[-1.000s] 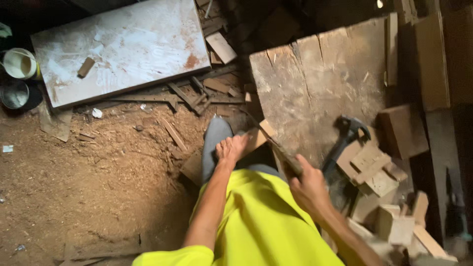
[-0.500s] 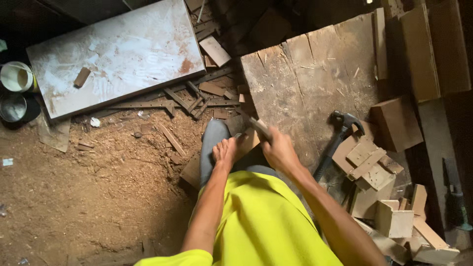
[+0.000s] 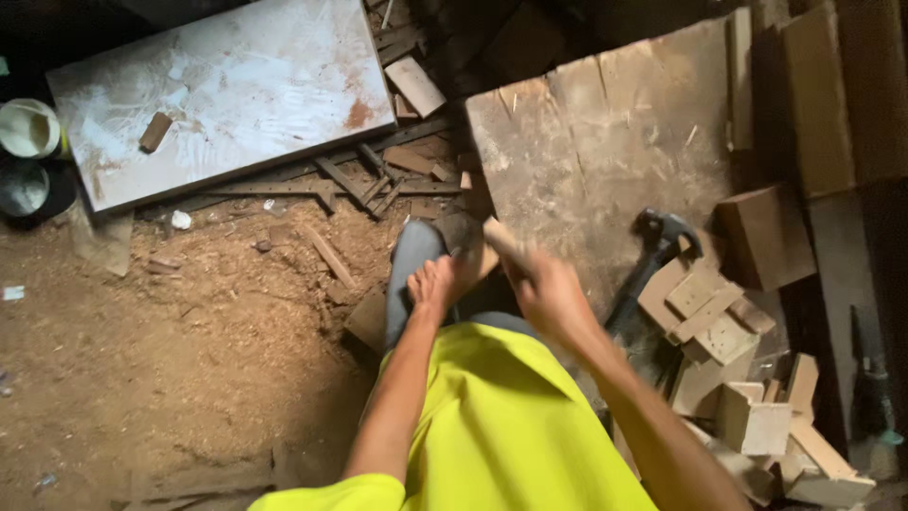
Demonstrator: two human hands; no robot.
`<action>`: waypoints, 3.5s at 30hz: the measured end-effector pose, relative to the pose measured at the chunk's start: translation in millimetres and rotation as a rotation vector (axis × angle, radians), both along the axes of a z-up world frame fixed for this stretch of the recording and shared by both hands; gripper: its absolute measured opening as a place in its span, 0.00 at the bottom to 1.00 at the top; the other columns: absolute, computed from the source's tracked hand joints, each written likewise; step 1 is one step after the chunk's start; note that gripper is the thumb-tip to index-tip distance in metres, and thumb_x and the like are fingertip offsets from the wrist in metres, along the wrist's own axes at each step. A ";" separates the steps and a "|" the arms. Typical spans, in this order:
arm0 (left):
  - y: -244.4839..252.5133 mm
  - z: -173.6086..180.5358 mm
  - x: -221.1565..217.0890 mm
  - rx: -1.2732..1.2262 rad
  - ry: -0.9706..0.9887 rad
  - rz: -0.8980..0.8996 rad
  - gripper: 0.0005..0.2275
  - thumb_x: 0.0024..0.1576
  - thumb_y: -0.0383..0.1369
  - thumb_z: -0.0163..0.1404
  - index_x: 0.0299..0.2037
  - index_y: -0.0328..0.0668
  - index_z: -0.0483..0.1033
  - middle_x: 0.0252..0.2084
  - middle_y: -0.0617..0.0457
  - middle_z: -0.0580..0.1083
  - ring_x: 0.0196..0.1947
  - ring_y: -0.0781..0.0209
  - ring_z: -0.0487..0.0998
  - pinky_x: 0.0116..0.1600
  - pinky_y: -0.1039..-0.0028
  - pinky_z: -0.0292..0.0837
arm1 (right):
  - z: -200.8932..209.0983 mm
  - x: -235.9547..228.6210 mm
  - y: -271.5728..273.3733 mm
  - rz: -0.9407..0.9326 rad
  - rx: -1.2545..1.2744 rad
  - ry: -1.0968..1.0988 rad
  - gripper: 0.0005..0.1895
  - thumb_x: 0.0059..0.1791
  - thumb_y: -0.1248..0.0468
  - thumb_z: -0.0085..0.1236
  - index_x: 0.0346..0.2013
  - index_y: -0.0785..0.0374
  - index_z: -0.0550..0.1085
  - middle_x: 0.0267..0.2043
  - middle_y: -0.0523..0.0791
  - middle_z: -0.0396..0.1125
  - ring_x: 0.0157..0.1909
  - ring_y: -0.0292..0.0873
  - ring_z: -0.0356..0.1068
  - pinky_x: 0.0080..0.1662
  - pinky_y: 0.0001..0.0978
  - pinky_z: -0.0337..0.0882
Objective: The person uses a hand saw to cut a small wooden block on a workbench, then uses a hammer to split the block along the cut. They inspect the pieces and continue shaping the wood with the saw and hammer.
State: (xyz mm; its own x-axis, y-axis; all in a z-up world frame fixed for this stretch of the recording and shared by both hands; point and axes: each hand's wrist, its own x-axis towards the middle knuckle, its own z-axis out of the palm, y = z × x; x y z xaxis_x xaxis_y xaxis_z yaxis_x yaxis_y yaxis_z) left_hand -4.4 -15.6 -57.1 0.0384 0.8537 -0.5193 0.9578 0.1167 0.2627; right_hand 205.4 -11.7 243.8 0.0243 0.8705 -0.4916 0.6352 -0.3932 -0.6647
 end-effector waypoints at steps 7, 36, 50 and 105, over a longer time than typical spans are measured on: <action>13.8 17.3 -5.1 -0.043 0.066 -0.047 0.27 0.63 0.60 0.36 0.43 0.48 0.82 0.43 0.38 0.79 0.45 0.38 0.80 0.51 0.48 0.70 | -16.7 0.5 2.2 -0.098 0.078 -0.005 0.14 0.46 0.68 0.55 0.47 0.65 0.76 0.38 0.57 0.75 0.37 0.53 0.75 0.39 0.48 0.73; 26.9 139.7 38.9 -0.179 -0.105 -0.113 0.35 0.44 0.61 0.59 0.56 0.50 0.68 0.47 0.38 0.78 0.51 0.36 0.78 0.55 0.48 0.68 | 22.6 11.9 -45.9 -0.194 -0.089 0.003 0.18 0.46 0.69 0.49 0.50 0.65 0.71 0.23 0.60 0.67 0.25 0.57 0.68 0.33 0.48 0.69; 24.1 123.2 32.8 -0.186 -0.093 -0.086 0.35 0.45 0.63 0.57 0.55 0.48 0.71 0.48 0.37 0.79 0.52 0.36 0.78 0.57 0.50 0.70 | 45.5 -1.6 -6.4 -0.030 -0.199 -0.084 0.25 0.48 0.69 0.54 0.60 0.60 0.67 0.33 0.59 0.73 0.30 0.52 0.73 0.37 0.45 0.74; 23.3 128.7 35.0 -0.060 -0.050 -0.062 0.34 0.43 0.62 0.60 0.53 0.50 0.74 0.47 0.38 0.79 0.53 0.36 0.77 0.57 0.47 0.68 | 106.4 -1.1 30.9 0.188 0.287 -0.085 0.14 0.56 0.68 0.44 0.53 0.71 0.55 0.43 0.63 0.73 0.39 0.68 0.74 0.40 0.57 0.74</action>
State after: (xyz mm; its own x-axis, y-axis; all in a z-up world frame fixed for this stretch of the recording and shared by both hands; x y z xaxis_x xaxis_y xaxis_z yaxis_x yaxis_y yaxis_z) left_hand 30.6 7.7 71.6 0.1175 0.8166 -0.5652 0.9494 0.0745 0.3050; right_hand 204.3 19.2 350.2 -0.1186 0.9660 -0.2298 0.7368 -0.0695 -0.6725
